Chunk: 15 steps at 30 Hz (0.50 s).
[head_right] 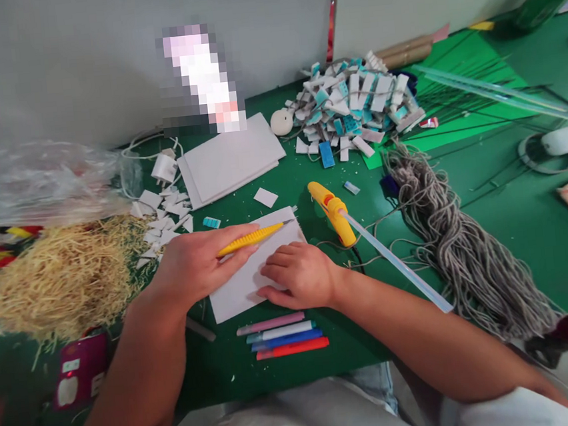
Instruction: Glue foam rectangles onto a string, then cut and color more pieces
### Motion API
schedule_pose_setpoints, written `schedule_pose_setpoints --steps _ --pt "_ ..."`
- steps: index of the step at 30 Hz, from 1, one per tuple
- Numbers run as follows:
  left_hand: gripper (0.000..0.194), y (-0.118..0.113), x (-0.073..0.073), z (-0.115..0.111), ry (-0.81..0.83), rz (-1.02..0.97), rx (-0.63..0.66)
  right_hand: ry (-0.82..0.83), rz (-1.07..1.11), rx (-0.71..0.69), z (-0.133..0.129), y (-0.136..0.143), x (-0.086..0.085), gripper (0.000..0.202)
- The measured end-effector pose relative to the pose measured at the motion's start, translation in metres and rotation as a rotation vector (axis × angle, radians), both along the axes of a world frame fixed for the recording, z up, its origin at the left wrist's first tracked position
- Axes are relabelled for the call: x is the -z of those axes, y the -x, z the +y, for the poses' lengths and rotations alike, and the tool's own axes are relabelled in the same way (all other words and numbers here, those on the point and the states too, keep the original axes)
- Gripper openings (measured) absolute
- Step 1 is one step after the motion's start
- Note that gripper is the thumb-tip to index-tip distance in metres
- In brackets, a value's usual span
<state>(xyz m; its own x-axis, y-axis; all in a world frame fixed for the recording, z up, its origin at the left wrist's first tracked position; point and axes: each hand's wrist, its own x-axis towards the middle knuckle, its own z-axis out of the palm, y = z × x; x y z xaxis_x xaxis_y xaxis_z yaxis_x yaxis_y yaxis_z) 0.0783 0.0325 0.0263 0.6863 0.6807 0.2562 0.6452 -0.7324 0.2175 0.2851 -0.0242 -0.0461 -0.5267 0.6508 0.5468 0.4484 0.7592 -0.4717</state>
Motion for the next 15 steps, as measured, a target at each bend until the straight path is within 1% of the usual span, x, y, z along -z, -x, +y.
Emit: schedule_pose_setpoints --steps 4,8,10,12,15 --pt "0.032 -0.009 -0.006 0.002 -0.068 0.021 0.000 0.073 0.060 0.182 -0.002 -0.001 -0.002 0.019" --pt "0.033 -0.016 -0.011 0.002 -0.039 0.069 -0.031 0.119 0.089 0.395 -0.007 -0.002 -0.004 0.003" --pt "0.033 -0.019 -0.013 0.001 -0.017 0.091 -0.047 0.142 0.091 0.475 -0.009 -0.002 -0.002 0.014" --pt "0.033 -0.021 -0.015 0.001 0.003 0.107 -0.062 0.176 0.075 0.479 -0.009 -0.002 0.001 0.021" --pt "0.031 -0.024 -0.018 0.000 0.028 0.139 -0.093 0.197 0.063 0.404 -0.008 -0.002 0.004 0.022"
